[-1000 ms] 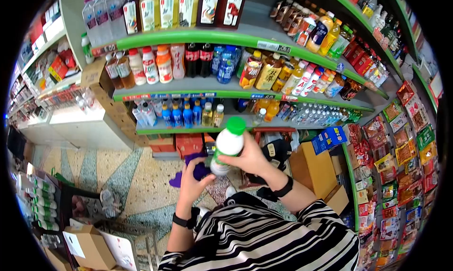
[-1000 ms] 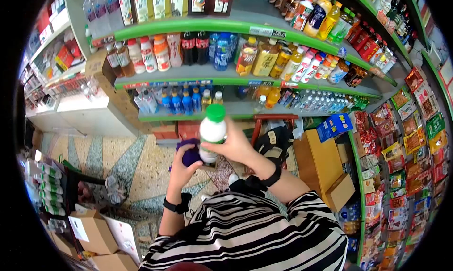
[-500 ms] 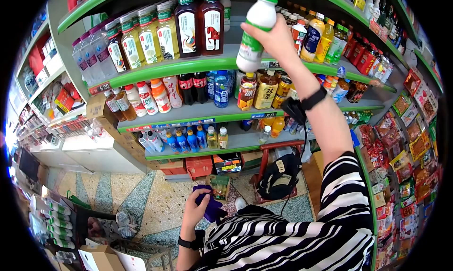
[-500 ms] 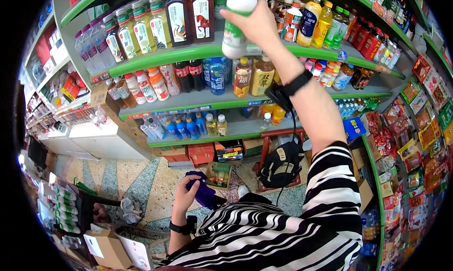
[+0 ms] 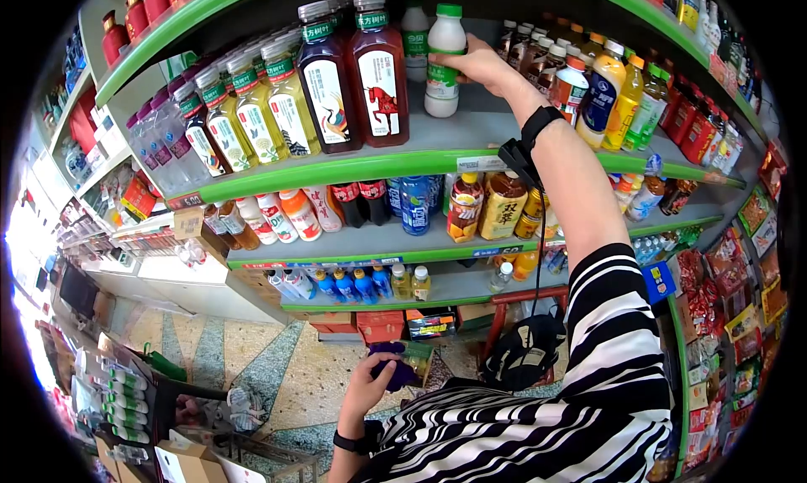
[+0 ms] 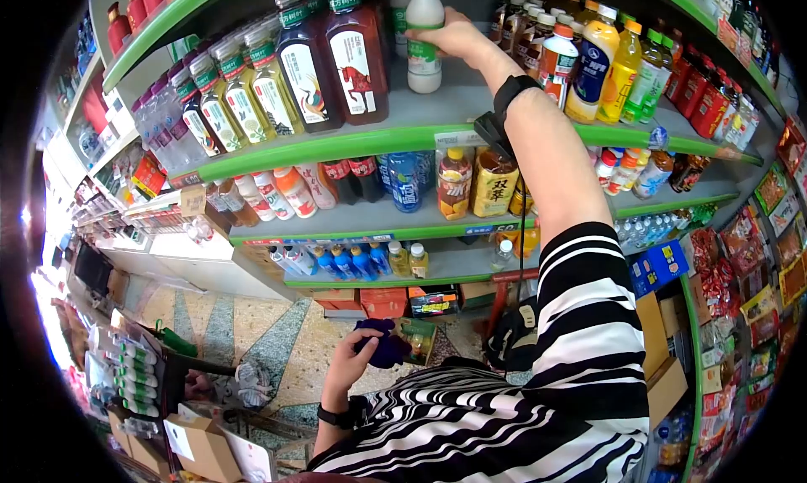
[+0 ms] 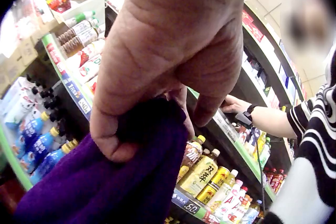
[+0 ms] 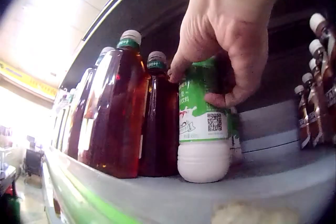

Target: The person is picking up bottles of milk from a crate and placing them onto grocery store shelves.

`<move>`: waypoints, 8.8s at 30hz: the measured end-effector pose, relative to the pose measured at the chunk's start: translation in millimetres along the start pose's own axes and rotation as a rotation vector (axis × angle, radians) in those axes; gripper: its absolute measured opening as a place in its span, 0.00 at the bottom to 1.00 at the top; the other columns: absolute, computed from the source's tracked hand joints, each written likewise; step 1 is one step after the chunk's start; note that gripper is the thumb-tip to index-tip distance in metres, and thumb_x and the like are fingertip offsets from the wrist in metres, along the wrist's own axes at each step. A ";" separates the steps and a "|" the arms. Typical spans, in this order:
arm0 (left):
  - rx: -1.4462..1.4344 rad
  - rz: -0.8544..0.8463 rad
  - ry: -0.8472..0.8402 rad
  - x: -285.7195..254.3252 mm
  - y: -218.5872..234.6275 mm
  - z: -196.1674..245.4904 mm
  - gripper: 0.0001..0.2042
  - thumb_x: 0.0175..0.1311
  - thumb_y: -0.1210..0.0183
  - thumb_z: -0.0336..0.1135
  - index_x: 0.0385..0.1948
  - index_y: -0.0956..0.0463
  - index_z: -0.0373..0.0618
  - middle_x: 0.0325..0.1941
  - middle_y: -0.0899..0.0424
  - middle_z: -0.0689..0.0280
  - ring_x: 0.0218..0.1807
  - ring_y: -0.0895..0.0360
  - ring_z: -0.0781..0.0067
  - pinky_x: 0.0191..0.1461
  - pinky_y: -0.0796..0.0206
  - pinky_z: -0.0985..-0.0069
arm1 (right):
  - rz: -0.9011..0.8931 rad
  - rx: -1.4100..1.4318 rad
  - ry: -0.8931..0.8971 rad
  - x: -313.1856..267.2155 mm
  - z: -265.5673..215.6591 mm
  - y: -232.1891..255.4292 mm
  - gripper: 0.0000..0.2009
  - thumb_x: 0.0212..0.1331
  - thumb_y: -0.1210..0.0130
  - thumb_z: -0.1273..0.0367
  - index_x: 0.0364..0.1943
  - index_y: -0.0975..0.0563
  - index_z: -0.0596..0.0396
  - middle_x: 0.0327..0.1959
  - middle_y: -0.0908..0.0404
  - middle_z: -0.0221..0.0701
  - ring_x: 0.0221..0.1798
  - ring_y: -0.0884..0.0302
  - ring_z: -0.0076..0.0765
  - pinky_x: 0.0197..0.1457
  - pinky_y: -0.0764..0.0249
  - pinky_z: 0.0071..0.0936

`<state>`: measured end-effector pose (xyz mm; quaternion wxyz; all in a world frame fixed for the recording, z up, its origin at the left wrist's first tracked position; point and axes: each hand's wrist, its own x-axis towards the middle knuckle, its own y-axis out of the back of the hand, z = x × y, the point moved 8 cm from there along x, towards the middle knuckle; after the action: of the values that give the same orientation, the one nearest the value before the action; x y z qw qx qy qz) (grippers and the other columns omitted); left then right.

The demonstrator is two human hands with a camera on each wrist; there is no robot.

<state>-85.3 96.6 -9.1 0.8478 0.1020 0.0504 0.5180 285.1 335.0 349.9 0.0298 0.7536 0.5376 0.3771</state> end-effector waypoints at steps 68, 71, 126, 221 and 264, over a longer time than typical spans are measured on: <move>0.035 0.072 -0.098 1.7 30.3 114.7 0.11 0.63 0.45 0.26 0.46 0.23 0.41 0.45 0.20 0.61 0.49 0.25 0.70 0.54 0.35 0.75 | -0.231 -0.796 -0.254 60.0 16.1 -25.2 0.41 0.49 0.41 0.43 0.54 0.29 0.71 0.56 0.27 0.55 0.60 0.28 0.51 0.59 0.31 0.39; -0.091 0.141 -0.100 -13.3 52.2 95.7 0.18 0.56 0.51 0.17 0.50 0.25 0.41 0.51 0.22 0.60 0.55 0.27 0.67 0.60 0.37 0.73 | 0.011 -0.664 0.191 3.6 -56.6 9.2 0.27 0.56 0.43 0.50 0.47 0.23 0.63 0.45 0.19 0.47 0.51 0.21 0.45 0.51 0.27 0.34; -0.474 0.390 0.247 -194.1 69.4 -121.3 0.16 0.66 0.42 0.41 0.42 0.22 0.34 0.37 0.20 0.69 0.38 0.27 0.85 0.42 0.35 0.85 | -0.666 1.088 -0.978 -527.0 -75.7 -378.3 0.10 0.68 0.51 0.65 0.48 0.32 0.53 0.46 0.25 0.32 0.51 0.26 0.29 0.57 0.30 0.31; -0.599 0.659 0.361 -168.1 185.8 -206.0 0.09 0.66 0.43 0.36 0.39 0.24 0.38 0.30 0.20 0.69 0.28 0.25 0.79 0.33 0.33 0.82 | -0.630 0.329 -0.813 -448.2 122.3 -297.5 0.10 0.66 0.51 0.72 0.47 0.24 0.63 0.31 0.21 0.32 0.33 0.22 0.26 0.36 0.27 0.22; -0.444 1.115 0.887 -316.8 80.3 -165.8 0.08 0.60 0.43 0.25 0.40 0.19 0.38 0.32 0.18 0.65 0.31 0.21 0.75 0.34 0.26 0.77 | -1.484 0.340 -0.524 -459.3 167.0 -438.8 0.10 0.62 0.58 0.77 0.41 0.25 0.59 0.32 0.21 0.31 0.28 0.22 0.27 0.30 0.23 0.24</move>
<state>-331.9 -129.3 -159.0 0.3602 -0.2795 0.2227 0.8617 -23.5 197.1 -213.3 0.2825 0.2580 0.9238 -0.0170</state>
